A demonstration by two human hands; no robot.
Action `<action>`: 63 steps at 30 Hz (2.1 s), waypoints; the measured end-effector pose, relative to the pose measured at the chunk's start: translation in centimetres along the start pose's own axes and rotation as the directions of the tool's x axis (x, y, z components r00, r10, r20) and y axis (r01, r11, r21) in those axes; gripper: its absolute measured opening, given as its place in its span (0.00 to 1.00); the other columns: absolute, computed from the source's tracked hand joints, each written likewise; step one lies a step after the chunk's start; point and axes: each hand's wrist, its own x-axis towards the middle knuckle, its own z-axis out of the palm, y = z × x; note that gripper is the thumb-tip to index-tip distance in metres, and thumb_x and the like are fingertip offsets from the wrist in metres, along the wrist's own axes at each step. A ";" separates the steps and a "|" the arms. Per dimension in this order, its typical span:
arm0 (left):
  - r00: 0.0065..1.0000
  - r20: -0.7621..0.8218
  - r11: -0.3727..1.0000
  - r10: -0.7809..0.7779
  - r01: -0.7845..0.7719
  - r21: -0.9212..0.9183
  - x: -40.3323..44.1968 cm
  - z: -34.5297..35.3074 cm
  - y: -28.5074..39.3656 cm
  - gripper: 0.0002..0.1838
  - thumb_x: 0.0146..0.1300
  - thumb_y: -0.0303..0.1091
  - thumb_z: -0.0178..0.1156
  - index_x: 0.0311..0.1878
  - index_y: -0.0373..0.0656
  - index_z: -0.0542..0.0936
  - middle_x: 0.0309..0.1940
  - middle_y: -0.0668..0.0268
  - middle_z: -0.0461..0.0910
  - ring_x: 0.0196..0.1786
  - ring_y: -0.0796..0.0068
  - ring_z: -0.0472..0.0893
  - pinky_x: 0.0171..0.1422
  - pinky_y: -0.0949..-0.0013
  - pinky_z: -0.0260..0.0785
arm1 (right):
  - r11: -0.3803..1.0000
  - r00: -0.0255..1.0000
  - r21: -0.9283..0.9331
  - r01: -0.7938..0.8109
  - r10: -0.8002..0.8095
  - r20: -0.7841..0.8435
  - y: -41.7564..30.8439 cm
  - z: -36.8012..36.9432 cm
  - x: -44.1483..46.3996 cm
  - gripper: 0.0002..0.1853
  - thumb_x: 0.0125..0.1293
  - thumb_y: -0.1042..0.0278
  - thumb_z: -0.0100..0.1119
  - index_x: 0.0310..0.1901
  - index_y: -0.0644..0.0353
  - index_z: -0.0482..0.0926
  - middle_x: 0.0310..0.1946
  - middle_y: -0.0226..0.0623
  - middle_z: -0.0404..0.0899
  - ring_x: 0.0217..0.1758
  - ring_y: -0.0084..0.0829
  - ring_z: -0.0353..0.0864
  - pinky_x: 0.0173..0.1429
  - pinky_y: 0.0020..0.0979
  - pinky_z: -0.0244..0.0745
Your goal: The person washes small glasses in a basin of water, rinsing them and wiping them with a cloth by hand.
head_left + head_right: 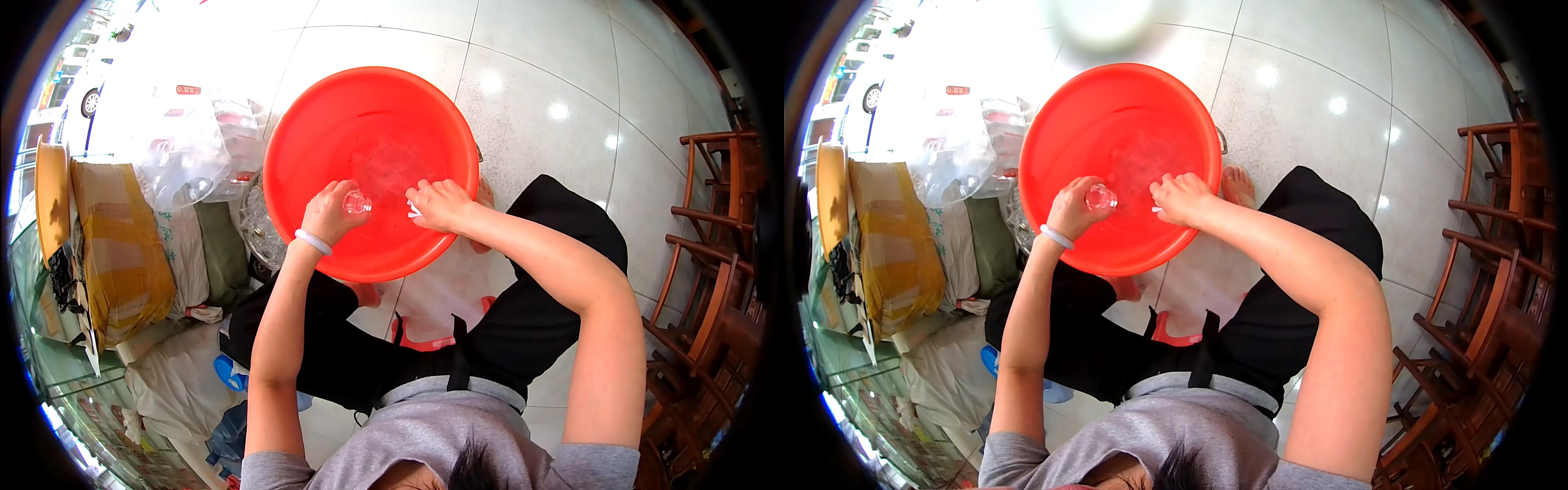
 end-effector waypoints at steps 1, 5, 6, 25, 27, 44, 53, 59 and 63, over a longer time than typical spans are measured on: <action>1.000 -0.003 1.000 0.010 -0.010 0.002 0.0 0.1 -0.1 0.24 0.41 0.37 0.66 0.42 0.38 0.74 0.37 0.55 0.76 0.41 0.55 0.76 0.45 0.62 0.69 | 1.000 1.000 -0.001 -0.006 0.006 0.012 0.0 0.0 0.0 0.18 0.52 0.57 0.57 0.39 0.61 0.70 0.38 0.47 0.74 0.40 0.43 0.77 0.43 0.41 0.72; 1.000 0.008 1.000 0.009 -0.009 -0.003 0.0 0.0 0.0 0.24 0.41 0.37 0.67 0.43 0.38 0.74 0.37 0.56 0.76 0.41 0.55 0.76 0.45 0.62 0.69 | 1.000 1.000 -0.005 0.002 -0.002 0.000 0.0 0.0 0.0 0.18 0.52 0.58 0.57 0.39 0.61 0.70 0.37 0.47 0.74 0.39 0.43 0.77 0.42 0.41 0.72; 1.000 0.011 1.000 0.007 -0.007 -0.004 0.0 -0.1 0.0 0.24 0.41 0.37 0.67 0.43 0.38 0.74 0.37 0.56 0.76 0.41 0.55 0.76 0.45 0.62 0.69 | 1.000 1.000 -0.004 0.001 -0.001 0.001 0.0 0.0 0.0 0.18 0.51 0.58 0.57 0.39 0.61 0.70 0.37 0.47 0.74 0.39 0.43 0.77 0.42 0.41 0.72; 0.945 0.296 0.950 -0.139 0.043 0.309 -0.8 3.3 -2.2 0.19 0.43 0.41 0.67 0.38 0.42 0.76 0.27 0.56 0.78 0.34 0.58 0.79 0.37 0.61 0.70 | 0.999 0.999 0.032 0.007 -0.006 -0.037 -0.8 -1.7 -0.4 0.17 0.51 0.58 0.58 0.38 0.60 0.71 0.35 0.46 0.75 0.37 0.43 0.78 0.40 0.41 0.72; 0.967 0.216 0.990 -0.137 0.128 0.051 -0.3 1.9 -0.2 0.20 0.44 0.43 0.66 0.38 0.43 0.76 0.27 0.56 0.78 0.34 0.56 0.78 0.37 0.58 0.70 | 0.999 0.996 0.017 0.028 -0.026 -0.084 0.1 -0.2 -0.4 0.17 0.51 0.58 0.57 0.37 0.60 0.71 0.34 0.45 0.75 0.37 0.43 0.78 0.40 0.41 0.73; 0.933 -0.250 0.960 0.259 -0.221 0.169 -0.8 1.5 2.9 0.24 0.34 0.34 0.66 0.40 0.44 0.75 0.29 0.63 0.72 0.32 0.61 0.73 0.38 0.63 0.63 | 1.000 0.997 -0.012 0.013 -0.014 -0.074 0.1 0.5 0.0 0.18 0.52 0.56 0.58 0.38 0.61 0.71 0.35 0.46 0.75 0.38 0.43 0.78 0.40 0.40 0.73; 0.908 -0.314 0.961 0.276 -0.257 0.100 -0.9 -0.6 5.3 0.22 0.34 0.32 0.65 0.38 0.44 0.75 0.28 0.65 0.72 0.30 0.63 0.72 0.37 0.66 0.64 | 1.000 0.998 -0.010 0.025 -0.026 -0.051 -0.1 -0.1 -0.2 0.20 0.50 0.56 0.61 0.40 0.61 0.71 0.36 0.45 0.75 0.38 0.42 0.78 0.41 0.40 0.73; 0.914 -0.309 0.965 0.261 -0.249 0.080 -1.2 -0.7 4.8 0.21 0.34 0.32 0.65 0.38 0.43 0.75 0.28 0.65 0.73 0.31 0.63 0.72 0.38 0.66 0.63 | 0.999 0.999 -0.041 0.029 -0.031 -0.042 0.0 0.0 0.0 0.21 0.49 0.55 0.62 0.40 0.61 0.71 0.35 0.44 0.75 0.37 0.41 0.78 0.39 0.39 0.74; 0.896 -0.339 0.957 0.288 -0.278 0.079 -1.1 -0.5 4.7 0.23 0.32 0.31 0.65 0.38 0.43 0.74 0.26 0.65 0.72 0.28 0.66 0.73 0.37 0.68 0.61 | 0.999 0.999 -0.045 0.018 -0.020 -0.045 -0.1 0.0 0.0 0.22 0.49 0.55 0.63 0.40 0.60 0.71 0.34 0.44 0.75 0.36 0.40 0.78 0.39 0.39 0.74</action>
